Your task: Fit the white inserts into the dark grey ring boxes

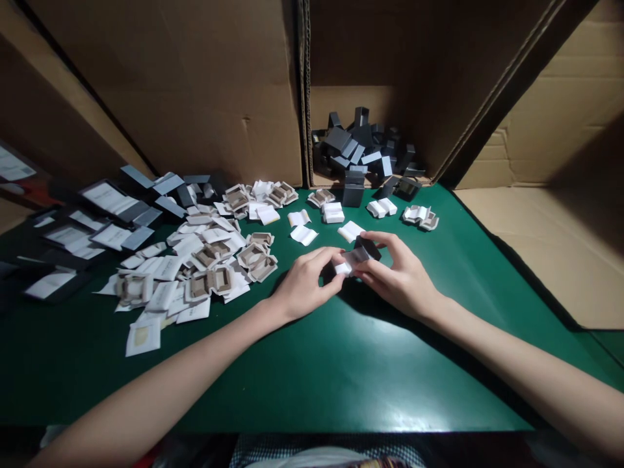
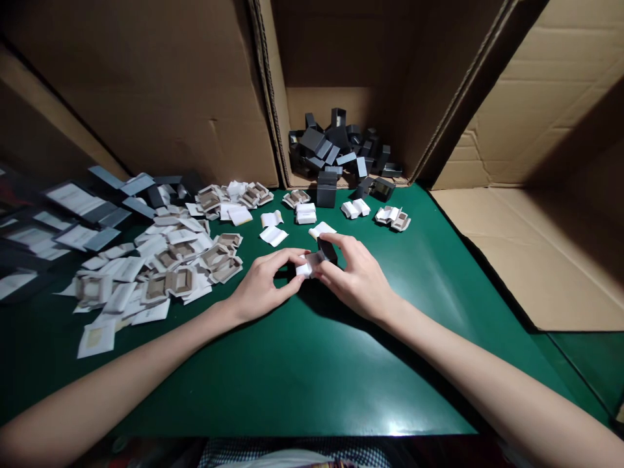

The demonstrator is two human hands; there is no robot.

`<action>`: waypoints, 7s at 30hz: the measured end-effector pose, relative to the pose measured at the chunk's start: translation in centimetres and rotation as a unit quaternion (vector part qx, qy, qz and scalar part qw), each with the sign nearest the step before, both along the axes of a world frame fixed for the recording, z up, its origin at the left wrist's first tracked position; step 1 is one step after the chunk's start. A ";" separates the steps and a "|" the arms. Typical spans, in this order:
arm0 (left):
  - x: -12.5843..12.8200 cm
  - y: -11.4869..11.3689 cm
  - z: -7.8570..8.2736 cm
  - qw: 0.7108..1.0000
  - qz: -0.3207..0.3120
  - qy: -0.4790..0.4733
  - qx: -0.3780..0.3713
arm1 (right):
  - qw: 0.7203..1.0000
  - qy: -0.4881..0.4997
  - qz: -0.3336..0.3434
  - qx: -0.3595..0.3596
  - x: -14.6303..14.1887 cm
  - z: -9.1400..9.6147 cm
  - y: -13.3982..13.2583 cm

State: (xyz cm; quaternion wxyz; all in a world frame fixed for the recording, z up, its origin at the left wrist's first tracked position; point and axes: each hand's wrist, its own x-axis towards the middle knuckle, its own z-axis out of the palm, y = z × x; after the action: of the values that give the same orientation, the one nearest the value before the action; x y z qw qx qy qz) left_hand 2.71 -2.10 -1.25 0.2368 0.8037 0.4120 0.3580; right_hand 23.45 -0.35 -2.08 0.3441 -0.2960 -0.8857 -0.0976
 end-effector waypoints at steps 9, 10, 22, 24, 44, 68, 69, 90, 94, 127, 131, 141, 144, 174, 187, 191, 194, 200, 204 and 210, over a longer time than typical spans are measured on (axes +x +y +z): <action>0.5 -0.3 0.1 0.999 0.027 0.044 0.018 | 1.000 0.017 -0.003 0.011 -0.4 -0.2 -0.1; 0.7 -0.3 0.0 0.998 0.032 0.050 0.022 | 1.000 0.020 0.000 0.014 -0.4 -0.2 -0.1; 1.3 0.0 -0.2 0.983 0.041 0.136 0.120 | 0.999 0.019 0.001 0.051 -0.6 -0.3 -0.1; 1.3 0.1 -0.3 0.982 0.036 0.138 0.122 | 0.998 0.018 -0.003 0.055 -0.7 -0.3 -0.1; 0.7 0.0 -0.2 0.995 0.003 0.066 0.073 | 0.999 0.025 0.015 0.019 -0.6 -0.2 -0.1; -0.4 0.1 0.2 0.975 -0.062 0.156 0.146 | 0.994 0.082 0.021 -0.072 0.3 -0.2 0.7; -0.4 0.0 0.3 0.973 -0.068 0.161 0.152 | 0.994 0.086 0.010 -0.073 0.4 -0.3 0.8; 0.4 -1.0 0.0 0.933 0.004 0.270 0.238 | 0.990 0.072 0.014 -0.118 0.5 -1.0 1.3; 0.4 -1.1 0.0 0.924 0.010 0.295 0.243 | 0.991 0.068 0.013 -0.113 0.5 -0.9 1.2; 1.1 -0.9 -0.6 0.896 0.034 0.369 0.246 | 0.986 0.020 0.004 -0.167 0.3 -0.7 1.0; 1.1 -1.0 -0.7 0.899 0.038 0.370 0.231 | 0.984 0.031 0.003 -0.173 0.4 -0.5 0.8; 0.6 -0.8 0.1 0.921 0.034 0.346 0.178 | 0.983 0.057 -0.036 -0.173 2.2 -0.8 3.2; 0.6 -0.8 0.1 0.920 0.031 0.333 0.203 | 0.986 -0.018 -0.006 -0.164 2.2 -1.3 3.6; -1.8 0.3 2.2 0.894 0.004 0.322 0.311 | 0.979 -0.063 0.019 -0.193 2.3 -1.4 3.5; -6.6 3.0 0.6 0.829 0.235 0.486 0.148 | 0.979 -0.064 0.022 -0.193 2.3 -1.3 3.5; -6.4 2.9 0.7 0.834 0.226 0.481 0.148 | 0.981 -0.059 0.023 -0.185 2.3 -1.4 3.5; -6.5 2.9 0.7 0.830 0.228 0.486 0.153 | 0.981 -0.055 0.020 -0.183 2.3 -1.4 3.5; -6.6 2.5 0.9 0.846 0.227 0.458 0.150 | 0.983 -0.017 0.021 -0.183 2.0 -1.1 3.1; -6.7 2.2 1.0 0.863 0.226 0.430 0.138 | 0.984 0.034 0.018 -0.176 2.1 -1.1 2.8; -7.2 1.9 0.8 0.866 0.230 0.422 0.137 | 0.977 0.127 -0.039 -0.168 3.2 -0.8 2.1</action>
State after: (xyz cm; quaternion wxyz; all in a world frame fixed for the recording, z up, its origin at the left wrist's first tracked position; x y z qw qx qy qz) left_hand -4.44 -0.19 -0.45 -0.1608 0.7851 0.5924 0.0820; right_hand 26.64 1.72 -2.84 0.3953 -0.3941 -0.8260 0.0780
